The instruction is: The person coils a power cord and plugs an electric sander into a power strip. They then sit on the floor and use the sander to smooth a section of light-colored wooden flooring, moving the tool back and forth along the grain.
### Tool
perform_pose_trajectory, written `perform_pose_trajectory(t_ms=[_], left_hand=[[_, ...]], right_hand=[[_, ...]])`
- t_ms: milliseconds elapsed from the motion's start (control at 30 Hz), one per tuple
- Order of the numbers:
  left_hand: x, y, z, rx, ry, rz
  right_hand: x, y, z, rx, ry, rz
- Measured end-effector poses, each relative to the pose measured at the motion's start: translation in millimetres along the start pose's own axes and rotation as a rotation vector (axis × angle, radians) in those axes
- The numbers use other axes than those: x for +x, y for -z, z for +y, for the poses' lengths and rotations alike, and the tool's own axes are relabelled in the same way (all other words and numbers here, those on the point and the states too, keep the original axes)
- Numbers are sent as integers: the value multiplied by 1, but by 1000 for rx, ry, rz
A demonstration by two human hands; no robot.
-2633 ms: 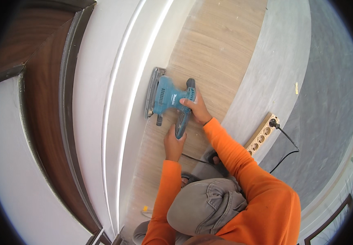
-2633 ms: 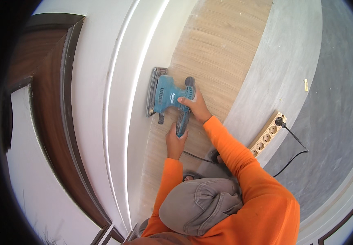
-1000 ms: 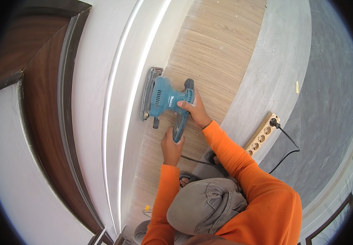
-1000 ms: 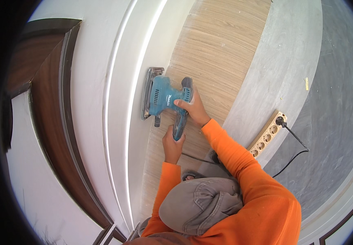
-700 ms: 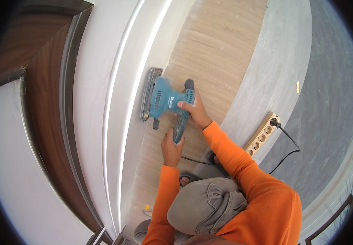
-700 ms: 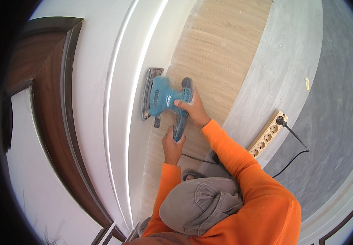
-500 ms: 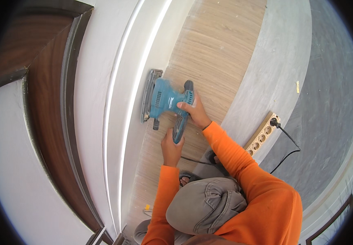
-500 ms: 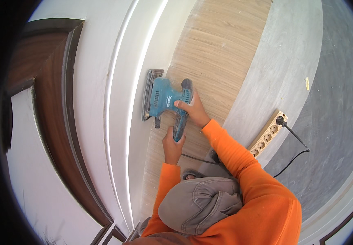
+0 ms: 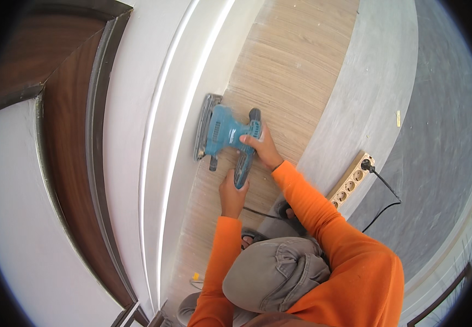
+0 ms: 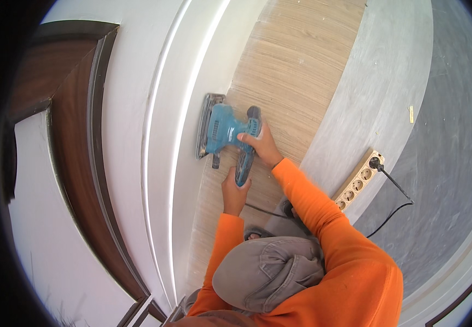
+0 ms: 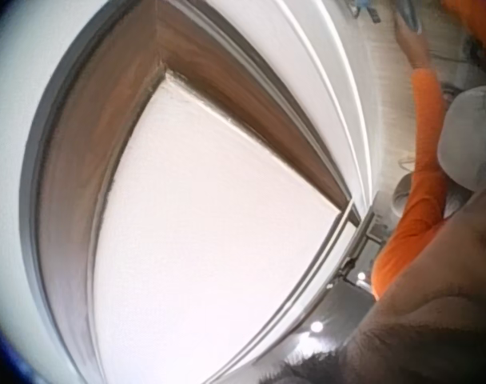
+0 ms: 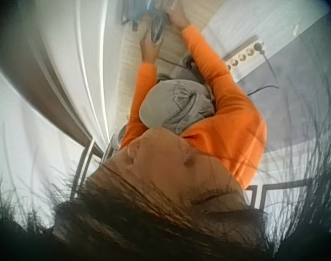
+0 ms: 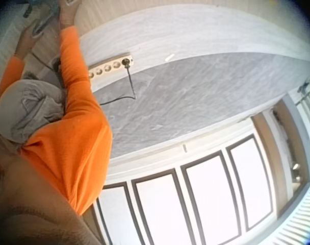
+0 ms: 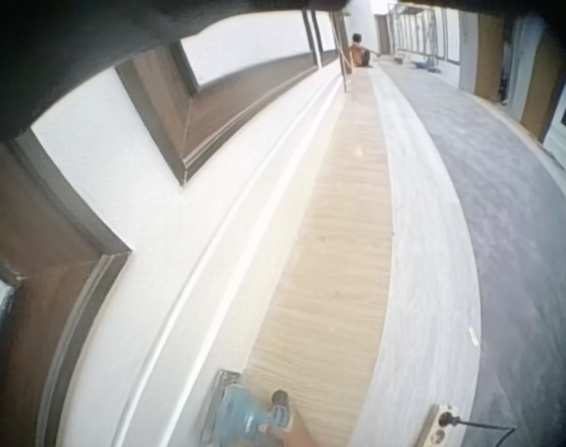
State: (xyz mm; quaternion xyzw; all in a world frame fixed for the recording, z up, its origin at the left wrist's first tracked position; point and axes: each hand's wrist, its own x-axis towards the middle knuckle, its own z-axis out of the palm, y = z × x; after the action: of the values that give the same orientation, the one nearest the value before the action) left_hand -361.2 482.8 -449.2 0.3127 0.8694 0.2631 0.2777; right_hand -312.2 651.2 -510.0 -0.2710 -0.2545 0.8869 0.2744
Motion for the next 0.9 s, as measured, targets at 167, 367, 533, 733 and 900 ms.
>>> perform_pose_trajectory(t_ms=[167,367,533,733,900], left_hand=[[-3,-4,-15,15,-15,12],[17,1,-3,34,-121,64],[9,7,1,-4,-56,8],[8,5,-5,34,-46,8],[31,1,1,12,-99,30]], right_hand=[[-1,3,10,-12,-4,49],[10,-8,-17,50,-3,31],[4,-2,4,23,-5,70],[5,0,5,58,-14,78],[21,-1,-14,74,19,67]])
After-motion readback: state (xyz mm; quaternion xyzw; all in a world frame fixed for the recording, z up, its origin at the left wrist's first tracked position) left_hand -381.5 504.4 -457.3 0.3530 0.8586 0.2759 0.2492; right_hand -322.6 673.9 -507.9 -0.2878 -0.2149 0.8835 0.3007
